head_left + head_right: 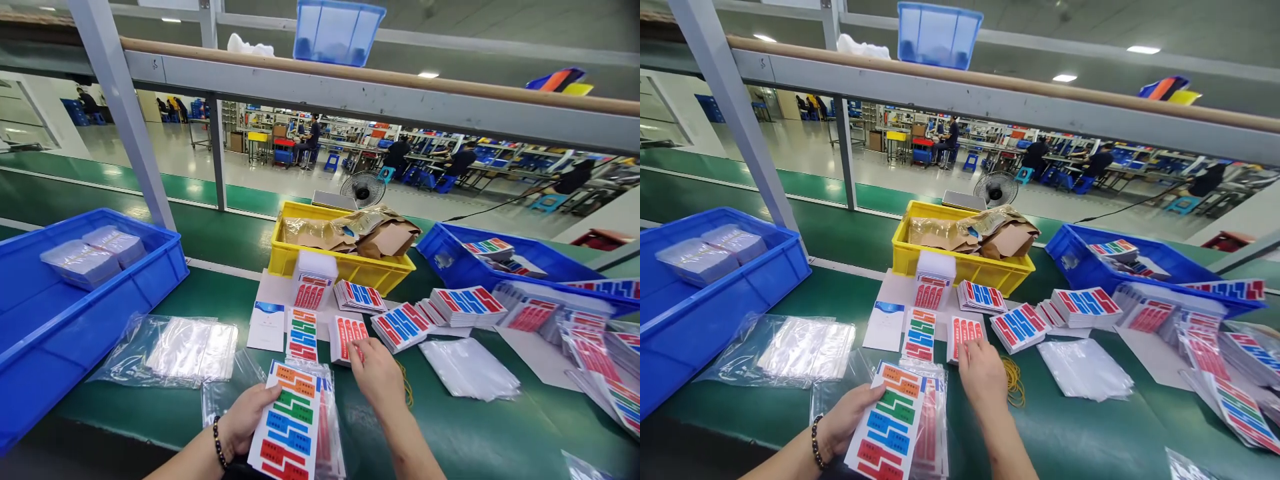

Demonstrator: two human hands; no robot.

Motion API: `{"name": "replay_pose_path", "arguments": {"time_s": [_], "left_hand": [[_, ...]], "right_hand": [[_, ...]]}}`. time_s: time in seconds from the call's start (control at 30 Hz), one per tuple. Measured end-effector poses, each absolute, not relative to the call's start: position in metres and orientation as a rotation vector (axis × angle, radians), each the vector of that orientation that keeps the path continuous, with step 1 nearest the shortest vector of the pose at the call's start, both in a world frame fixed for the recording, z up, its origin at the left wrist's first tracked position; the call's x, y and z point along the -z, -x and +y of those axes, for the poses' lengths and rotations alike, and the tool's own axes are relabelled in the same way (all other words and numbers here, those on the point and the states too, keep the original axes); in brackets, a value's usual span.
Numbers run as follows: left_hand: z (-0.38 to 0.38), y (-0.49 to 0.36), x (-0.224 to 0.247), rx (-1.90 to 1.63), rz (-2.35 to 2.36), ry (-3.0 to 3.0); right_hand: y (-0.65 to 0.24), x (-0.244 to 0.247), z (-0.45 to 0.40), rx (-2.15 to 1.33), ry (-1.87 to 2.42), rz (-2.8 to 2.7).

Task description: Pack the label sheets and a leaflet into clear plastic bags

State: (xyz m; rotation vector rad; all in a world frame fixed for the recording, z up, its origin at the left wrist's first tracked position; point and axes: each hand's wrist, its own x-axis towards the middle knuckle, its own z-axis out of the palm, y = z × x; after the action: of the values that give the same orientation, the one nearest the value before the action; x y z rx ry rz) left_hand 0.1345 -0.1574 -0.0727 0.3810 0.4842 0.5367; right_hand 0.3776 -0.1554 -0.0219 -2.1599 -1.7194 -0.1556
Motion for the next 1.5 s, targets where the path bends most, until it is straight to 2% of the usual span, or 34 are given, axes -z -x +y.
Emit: {"name": "replay_pose_path", "arguments": {"time_s": [0.07, 0.17, 0.3, 0.53, 0.77, 0.9, 1.03, 1.17, 1.37, 1.5], "left_hand": [[-0.158, -0.136, 0.076, -0.533, 0.493, -0.378], [-0.159, -0.140, 0.079, -0.533, 0.483, -0.381], [-0.161, -0.141, 0.081, -0.535, 0.495, -0.388], [-0.161, -0.143, 0.075, -0.538, 0.554, -0.353], [-0.158, -0.143, 0.071, -0.566, 0.603, -0.312], [-0.158, -0.147, 0.070, -0.606, 0.594, -0.255], [-0.159, -0.153, 0.068, -0.685, 0.513, -0.261], [-0.163, -0.155, 0.067, -0.750, 0.563, -0.448], [-0.168, -0.150, 0.064, -0.734, 0.556, -0.681], [-0.169, -0.142, 0.058, -0.657, 0.565, -0.971]], "right_hand": [[-0.394, 0.019, -0.148, 0.213, 2.432, -1.659], [-0.406, 0.014, -0.139, 0.101, 2.640, -1.546], [-0.408, 0.009, -0.134, -0.040, 2.686, -1.525], [-0.399, 0.006, -0.133, -0.084, 2.630, -1.359], [-0.418, 0.008, -0.149, -0.421, 2.301, -1.221], [-0.391, 0.008, -0.173, -0.914, 1.766, -1.043], [-0.339, 0.022, -0.196, -1.310, 1.622, -1.071], [-0.311, 0.038, -0.205, -1.292, 1.702, -1.249], [-0.317, 0.032, -0.200, -0.849, 1.891, -1.476], [-0.322, 0.020, -0.193, -1.294, 1.390, -1.337]]}}
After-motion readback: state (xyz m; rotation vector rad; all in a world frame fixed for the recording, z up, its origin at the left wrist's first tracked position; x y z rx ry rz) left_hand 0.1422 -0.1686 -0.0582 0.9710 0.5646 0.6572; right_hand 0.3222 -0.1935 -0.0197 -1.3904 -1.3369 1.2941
